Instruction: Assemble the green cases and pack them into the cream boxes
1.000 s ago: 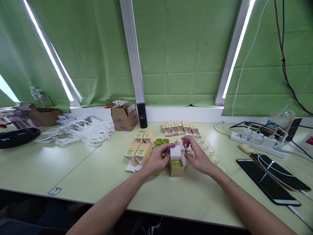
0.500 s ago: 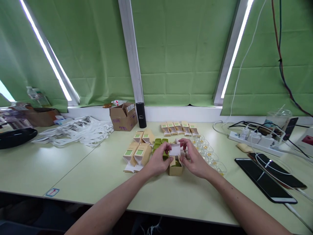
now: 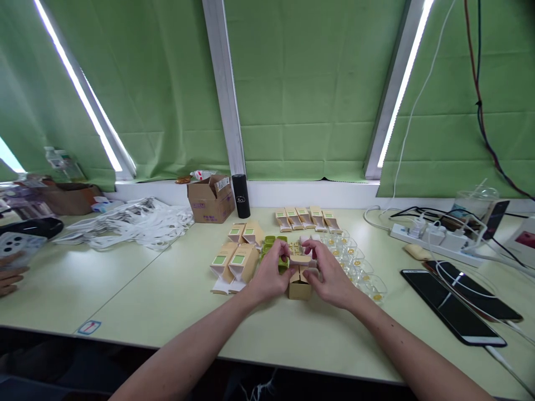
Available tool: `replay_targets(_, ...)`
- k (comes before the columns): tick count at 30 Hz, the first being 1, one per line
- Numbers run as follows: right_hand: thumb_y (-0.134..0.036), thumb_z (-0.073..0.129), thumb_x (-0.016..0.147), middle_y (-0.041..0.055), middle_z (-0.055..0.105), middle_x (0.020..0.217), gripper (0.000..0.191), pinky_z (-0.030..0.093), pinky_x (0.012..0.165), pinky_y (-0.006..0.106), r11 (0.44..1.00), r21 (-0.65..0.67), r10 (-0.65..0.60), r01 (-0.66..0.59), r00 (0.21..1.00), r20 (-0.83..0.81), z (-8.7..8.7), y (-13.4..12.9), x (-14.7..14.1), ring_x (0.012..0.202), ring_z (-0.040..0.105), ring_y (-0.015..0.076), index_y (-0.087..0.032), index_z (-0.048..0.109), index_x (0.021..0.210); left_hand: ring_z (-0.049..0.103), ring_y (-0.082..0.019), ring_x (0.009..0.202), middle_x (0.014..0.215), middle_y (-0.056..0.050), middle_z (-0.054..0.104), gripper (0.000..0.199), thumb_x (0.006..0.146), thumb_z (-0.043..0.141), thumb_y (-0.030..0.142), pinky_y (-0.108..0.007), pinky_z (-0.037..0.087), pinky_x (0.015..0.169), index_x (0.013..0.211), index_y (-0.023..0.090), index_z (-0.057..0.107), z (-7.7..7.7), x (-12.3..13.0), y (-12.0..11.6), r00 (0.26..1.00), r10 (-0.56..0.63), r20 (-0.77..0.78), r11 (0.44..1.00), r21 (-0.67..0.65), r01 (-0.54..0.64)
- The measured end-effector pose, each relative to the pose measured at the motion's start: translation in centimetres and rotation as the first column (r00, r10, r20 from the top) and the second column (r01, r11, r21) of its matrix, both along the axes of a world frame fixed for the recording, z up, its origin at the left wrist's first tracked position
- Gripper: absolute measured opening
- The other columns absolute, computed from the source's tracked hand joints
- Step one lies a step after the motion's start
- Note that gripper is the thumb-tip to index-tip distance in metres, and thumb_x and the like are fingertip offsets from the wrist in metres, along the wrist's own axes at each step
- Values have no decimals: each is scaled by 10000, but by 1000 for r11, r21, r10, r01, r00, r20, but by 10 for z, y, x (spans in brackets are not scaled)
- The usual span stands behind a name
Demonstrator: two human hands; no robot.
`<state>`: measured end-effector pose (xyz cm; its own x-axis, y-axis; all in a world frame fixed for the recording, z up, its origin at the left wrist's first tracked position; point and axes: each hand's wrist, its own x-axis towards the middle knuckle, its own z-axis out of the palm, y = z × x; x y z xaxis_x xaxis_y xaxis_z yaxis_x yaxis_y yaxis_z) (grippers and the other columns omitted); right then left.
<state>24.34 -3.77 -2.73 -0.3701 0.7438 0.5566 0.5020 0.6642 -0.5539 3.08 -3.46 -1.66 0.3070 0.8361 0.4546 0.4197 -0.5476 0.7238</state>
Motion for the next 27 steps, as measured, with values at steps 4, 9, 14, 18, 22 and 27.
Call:
replay_targets(4, -190, 588, 866, 119, 598, 1211, 455, 530, 848, 445, 999, 33, 7, -7, 1000, -11, 1, 0, 0, 1067, 579, 299, -247, 465, 1300, 559, -203, 894, 1001, -38, 599, 324, 831, 671, 168, -332, 468, 803, 1076, 228, 468, -1, -1, 0, 1000, 2, -15, 998, 63, -1)
replay_targets(9, -179, 586, 841, 79, 604, 1006, 247, 455, 762, 405, 981, 193, 2, -9, 999, 37, -1, 0, 1, 920, 562, 279, -244, 520, 1071, 569, -226, 898, 883, -39, 636, 195, 764, 595, 51, -351, 439, 840, 876, 211, 590, 2, -1, -1, 992, -8, -129, 979, 201, 35)
replay_targets(14, -188, 557, 860, 57, 605, 869, 148, 398, 720, 405, 944, 305, 99, -124, 990, 98, 6, -7, 6, 793, 525, 257, -250, 539, 993, 579, -228, 868, 852, -42, 671, 149, 784, 602, 70, -360, 443, 841, 836, 209, 604, 4, 0, -2, 993, -16, -121, 973, 228, 44)
replay_targets(18, -207, 517, 925, 48, 604, 828, 103, 398, 704, 400, 927, 332, 158, -176, 984, 81, 11, -10, 8, 761, 529, 243, -241, 563, 1011, 587, -240, 912, 868, -47, 691, 158, 794, 598, 65, -381, 458, 868, 855, 210, 620, 6, -3, -1, 990, -21, -142, 966, 250, 57)
replay_targets(22, -180, 529, 941, 34, 571, 782, 82, 369, 670, 377, 889, 428, 159, -163, 986, 45, 7, -6, 7, 721, 492, 222, -224, 567, 999, 561, -269, 1007, 955, -63, 716, 186, 802, 590, 74, -426, 465, 905, 911, 214, 644, 14, -12, -1, 979, -106, -176, 928, 335, 161)
replay_targets(27, -145, 558, 916, 28, 553, 769, 115, 351, 652, 365, 865, 467, 179, -182, 983, 52, 3, -4, 8, 712, 485, 216, -225, 552, 998, 530, -242, 842, 765, -47, 661, 61, 888, 588, 171, -416, 431, 797, 885, 212, 633, 22, -20, 1, 954, -181, -240, 857, 438, 273)
